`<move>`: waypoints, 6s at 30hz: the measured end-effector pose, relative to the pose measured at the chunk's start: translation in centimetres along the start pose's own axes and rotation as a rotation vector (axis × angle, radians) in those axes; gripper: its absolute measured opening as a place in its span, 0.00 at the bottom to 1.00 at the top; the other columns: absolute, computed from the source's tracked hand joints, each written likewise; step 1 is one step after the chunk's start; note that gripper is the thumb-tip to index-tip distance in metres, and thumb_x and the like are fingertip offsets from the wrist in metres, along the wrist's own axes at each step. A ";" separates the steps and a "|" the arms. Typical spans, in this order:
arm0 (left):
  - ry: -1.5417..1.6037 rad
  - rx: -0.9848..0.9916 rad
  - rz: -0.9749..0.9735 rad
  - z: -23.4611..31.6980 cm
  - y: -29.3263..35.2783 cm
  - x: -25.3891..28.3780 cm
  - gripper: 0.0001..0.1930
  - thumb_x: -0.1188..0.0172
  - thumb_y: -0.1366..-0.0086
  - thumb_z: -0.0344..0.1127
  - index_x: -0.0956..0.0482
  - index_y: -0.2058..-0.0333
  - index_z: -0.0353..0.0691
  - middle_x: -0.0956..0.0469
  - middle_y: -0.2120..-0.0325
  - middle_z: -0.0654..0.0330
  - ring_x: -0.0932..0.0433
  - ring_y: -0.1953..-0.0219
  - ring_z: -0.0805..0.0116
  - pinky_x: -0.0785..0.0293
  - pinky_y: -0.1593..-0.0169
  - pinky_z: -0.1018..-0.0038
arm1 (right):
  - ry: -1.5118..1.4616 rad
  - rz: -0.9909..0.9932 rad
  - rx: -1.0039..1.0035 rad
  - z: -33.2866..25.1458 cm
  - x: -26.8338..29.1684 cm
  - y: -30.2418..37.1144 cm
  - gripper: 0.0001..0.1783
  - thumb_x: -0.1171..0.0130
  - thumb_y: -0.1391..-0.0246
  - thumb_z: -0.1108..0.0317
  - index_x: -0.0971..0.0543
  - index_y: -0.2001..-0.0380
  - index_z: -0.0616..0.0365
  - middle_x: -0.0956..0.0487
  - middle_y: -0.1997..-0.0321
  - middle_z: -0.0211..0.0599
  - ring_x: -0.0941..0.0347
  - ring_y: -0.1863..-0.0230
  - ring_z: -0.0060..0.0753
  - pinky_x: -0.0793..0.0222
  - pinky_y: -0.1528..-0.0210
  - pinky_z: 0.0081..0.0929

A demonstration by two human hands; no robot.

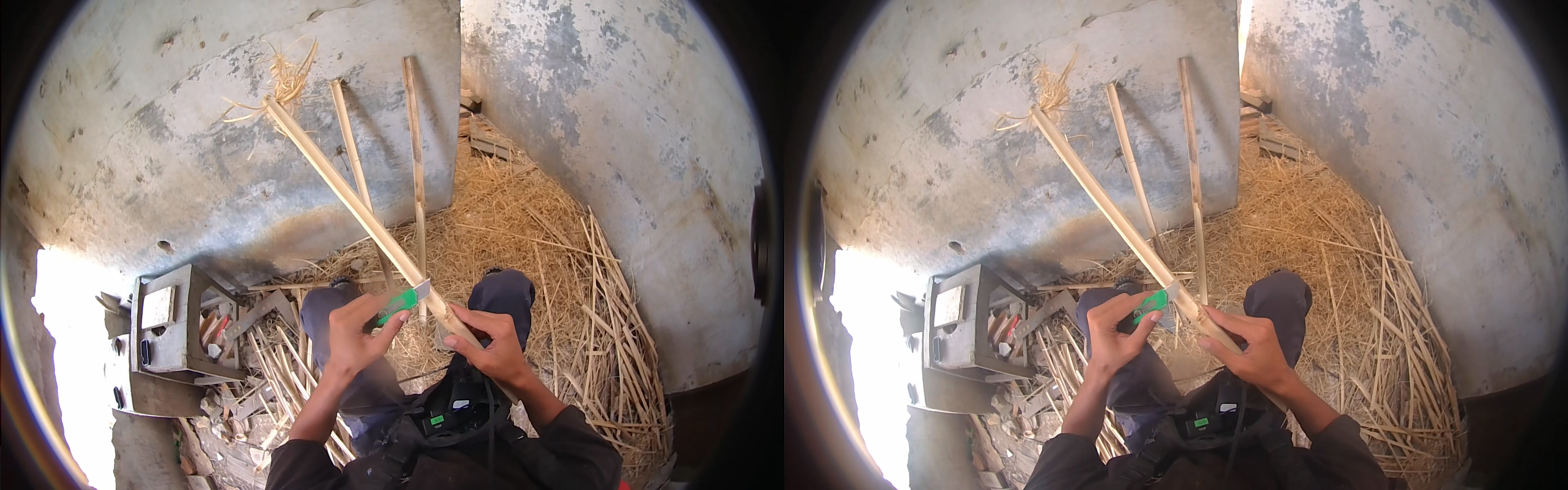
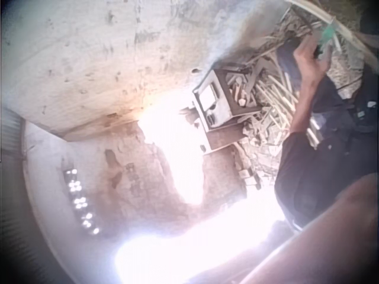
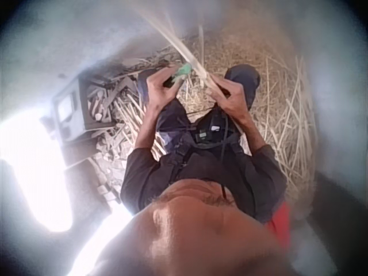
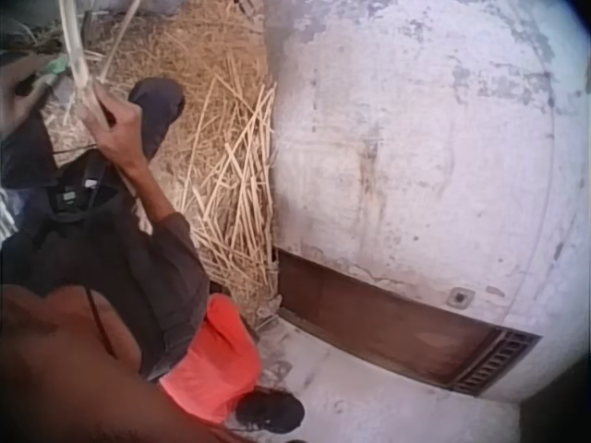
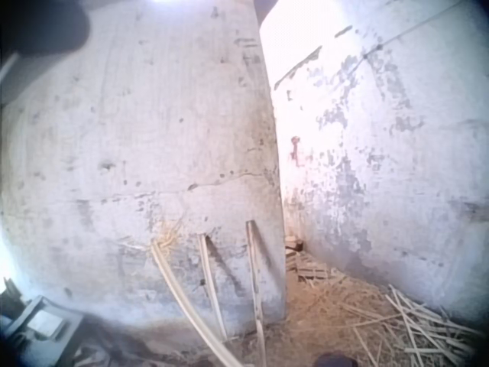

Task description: The person sits on a straw-covered floor and uses a green utility knife to shave the outer layer off a long bamboo stick. They hold the stick with one hand and scrape the blade along its length with the other, rotating the stick to work on different sides.

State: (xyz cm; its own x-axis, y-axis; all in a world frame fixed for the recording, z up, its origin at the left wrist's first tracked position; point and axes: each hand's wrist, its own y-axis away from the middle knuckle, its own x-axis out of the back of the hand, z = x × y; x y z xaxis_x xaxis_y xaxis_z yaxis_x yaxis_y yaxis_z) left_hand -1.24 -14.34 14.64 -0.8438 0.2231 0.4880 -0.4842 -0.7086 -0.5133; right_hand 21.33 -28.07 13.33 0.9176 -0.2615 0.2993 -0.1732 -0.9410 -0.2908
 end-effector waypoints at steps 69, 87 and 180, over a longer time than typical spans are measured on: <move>-0.184 -0.003 0.156 0.6 -2.2 2.0 0.15 0.22 0.37 0.33 0.09 0.53 0.32 0.13 0.71 0.50 0.15 0.73 0.62 0.22 0.64 0.70 | 0.057 0.019 0.105 0.5 0.0 1.1 0.30 0.23 0.41 0.69 0.17 0.38 0.71 0.10 0.57 0.54 0.12 0.61 0.31 0.20 0.55 0.27; -0.278 -0.011 0.349 -3.2 -6.2 5.5 0.12 0.24 0.33 0.35 0.09 0.58 0.31 0.15 0.75 0.50 0.20 0.76 0.67 0.25 0.68 0.70 | 0.012 -0.023 0.072 1.4 -0.3 2.7 0.30 0.23 0.41 0.70 0.18 0.38 0.73 0.10 0.58 0.52 0.13 0.63 0.30 0.20 0.57 0.26; 0.319 0.193 -0.065 5.1 -1.5 -1.4 0.13 0.42 0.18 0.33 0.18 0.42 0.35 0.18 0.66 0.64 0.23 0.68 0.77 0.27 0.68 0.79 | -0.407 0.336 0.192 -3.2 -0.5 -8.7 0.14 0.32 0.29 0.70 0.16 0.46 0.66 0.14 0.55 0.32 0.25 0.67 0.09 0.33 0.65 0.15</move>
State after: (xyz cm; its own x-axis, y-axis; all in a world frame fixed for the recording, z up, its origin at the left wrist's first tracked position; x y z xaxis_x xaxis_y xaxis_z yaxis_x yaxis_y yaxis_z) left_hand 1.83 -17.03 18.36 -0.8571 0.4475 0.2552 -0.5123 -0.7925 -0.3309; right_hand 21.24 -20.47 18.60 0.8940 -0.3998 -0.2023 -0.4463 -0.7542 -0.4816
